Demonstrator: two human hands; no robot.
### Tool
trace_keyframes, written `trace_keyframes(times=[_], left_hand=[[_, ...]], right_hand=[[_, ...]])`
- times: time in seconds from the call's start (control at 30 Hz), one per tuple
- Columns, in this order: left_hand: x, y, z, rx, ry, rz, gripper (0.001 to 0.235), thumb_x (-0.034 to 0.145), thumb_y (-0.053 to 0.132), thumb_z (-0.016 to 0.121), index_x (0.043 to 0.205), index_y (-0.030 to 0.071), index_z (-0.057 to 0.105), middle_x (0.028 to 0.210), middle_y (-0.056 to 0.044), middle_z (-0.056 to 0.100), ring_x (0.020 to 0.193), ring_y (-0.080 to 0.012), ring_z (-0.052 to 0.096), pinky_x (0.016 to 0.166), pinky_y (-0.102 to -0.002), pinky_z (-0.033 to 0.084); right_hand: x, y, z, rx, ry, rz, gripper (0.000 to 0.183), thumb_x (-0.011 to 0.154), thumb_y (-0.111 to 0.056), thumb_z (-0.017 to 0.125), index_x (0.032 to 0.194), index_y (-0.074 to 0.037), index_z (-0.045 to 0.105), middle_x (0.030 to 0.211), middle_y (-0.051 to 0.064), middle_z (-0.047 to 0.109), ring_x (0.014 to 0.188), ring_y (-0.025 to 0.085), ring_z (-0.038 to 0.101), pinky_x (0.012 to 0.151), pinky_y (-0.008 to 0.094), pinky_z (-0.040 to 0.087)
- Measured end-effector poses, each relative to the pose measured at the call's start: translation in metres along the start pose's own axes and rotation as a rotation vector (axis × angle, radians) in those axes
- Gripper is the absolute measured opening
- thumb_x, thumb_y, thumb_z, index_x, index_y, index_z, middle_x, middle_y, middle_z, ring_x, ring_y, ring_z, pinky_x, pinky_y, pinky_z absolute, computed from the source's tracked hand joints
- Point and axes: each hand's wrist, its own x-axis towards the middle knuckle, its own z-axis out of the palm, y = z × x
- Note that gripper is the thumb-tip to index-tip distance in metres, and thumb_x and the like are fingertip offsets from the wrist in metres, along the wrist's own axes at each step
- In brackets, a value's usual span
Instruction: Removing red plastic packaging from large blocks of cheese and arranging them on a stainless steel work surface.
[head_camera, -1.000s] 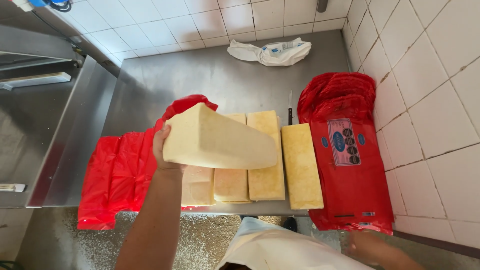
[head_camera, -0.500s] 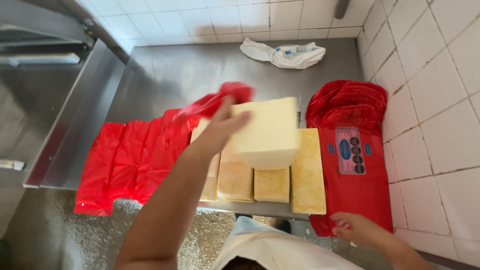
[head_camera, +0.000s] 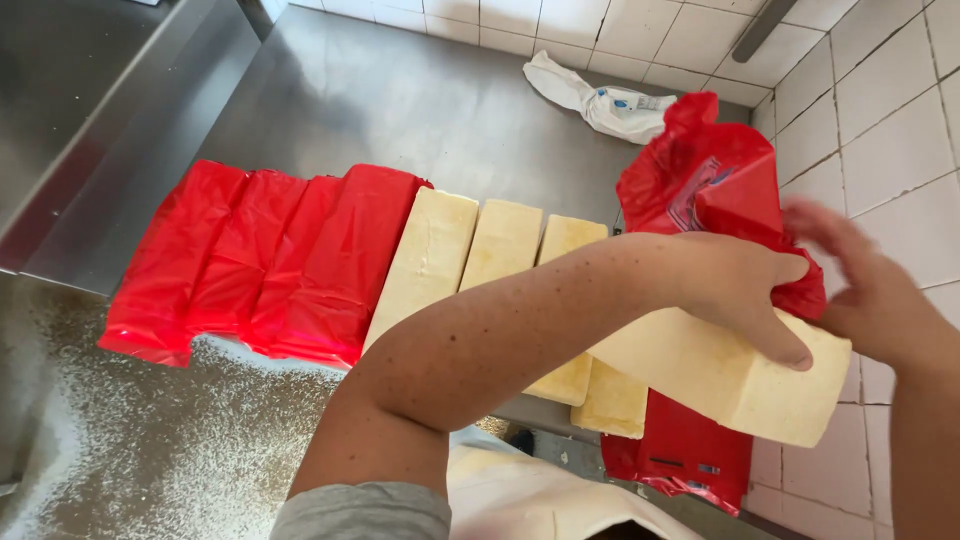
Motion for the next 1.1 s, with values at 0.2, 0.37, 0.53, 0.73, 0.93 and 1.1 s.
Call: trace_keyframes(times=[0.2, 0.37, 0.53, 0.73, 0.93, 1.1], left_hand=[[-0.006, -0.014, -0.001, -0.031, -0.012, 0.072, 0.07, 0.064, 0.058, 0.061, 0.118, 0.015, 0.053, 0.104, 0.001, 0.063, 0.089, -0.0161, 0.061, 0.069, -0.029, 0.043], [-0.01, -0.04, -0.007, -0.052, 0.087, 0.053, 0.125, 0.058, 0.069, 0.062, 0.162, 0.012, 0.02, 0.161, -0.006, 0.044, 0.142, -0.0256, 0.047, 0.106, -0.033, 0.042], [-0.04, -0.048, -0.02, -0.155, 0.264, -0.04, 0.06, 0.067, 0.058, 0.069, 0.111, 0.018, 0.056, 0.106, 0.002, 0.07, 0.095, -0.0163, 0.066, 0.078, -0.029, 0.047], [-0.046, -0.111, 0.008, -0.281, 0.686, -0.015, 0.033, 0.081, 0.047, 0.075, 0.09, 0.018, 0.063, 0.078, 0.005, 0.065, 0.073, -0.0119, 0.059, 0.066, -0.028, 0.044], [-0.089, -0.156, 0.031, -0.493, 0.649, 0.103, 0.07, 0.064, 0.035, 0.093, 0.118, 0.012, 0.054, 0.102, -0.002, 0.054, 0.099, -0.0165, 0.052, 0.094, -0.031, 0.043], [-0.084, -0.188, 0.069, -0.697, 0.877, 0.336, 0.088, 0.057, 0.016, 0.104, 0.129, 0.012, 0.053, 0.114, -0.002, 0.054, 0.117, -0.0185, 0.055, 0.115, -0.039, 0.037]], right_hand=[[0.021, 0.024, 0.03, 0.265, -0.204, 0.083, 0.085, 0.064, -0.007, 0.083, 0.141, -0.011, 0.047, 0.135, 0.008, 0.065, 0.109, 0.02, 0.068, 0.088, 0.036, 0.053], [0.028, 0.021, 0.045, 0.283, 0.421, 0.35, 0.029, 0.091, 0.004, 0.055, 0.106, -0.02, 0.051, 0.099, -0.005, 0.056, 0.081, 0.009, 0.051, 0.069, 0.023, 0.043], [0.025, 0.012, 0.038, 1.275, 0.223, 0.03, 0.014, 0.093, -0.003, 0.063, 0.09, -0.015, 0.057, 0.082, 0.005, 0.064, 0.071, 0.017, 0.059, 0.063, 0.027, 0.048], [0.044, 0.011, 0.018, 0.35, -0.189, -0.24, 0.037, 0.078, -0.042, 0.076, 0.079, -0.013, 0.052, 0.081, -0.005, 0.045, 0.073, 0.01, 0.043, 0.065, 0.026, 0.035], [0.018, -0.034, 0.055, 0.153, -0.249, -0.15, 0.087, 0.058, -0.043, 0.098, 0.127, -0.011, 0.057, 0.122, 0.004, 0.058, 0.117, 0.02, 0.059, 0.103, 0.034, 0.044], [0.014, -0.051, 0.074, 0.256, 0.042, -0.357, 0.055, 0.073, -0.022, 0.093, 0.116, -0.004, 0.064, 0.114, 0.015, 0.063, 0.114, 0.035, 0.061, 0.104, 0.041, 0.041]])
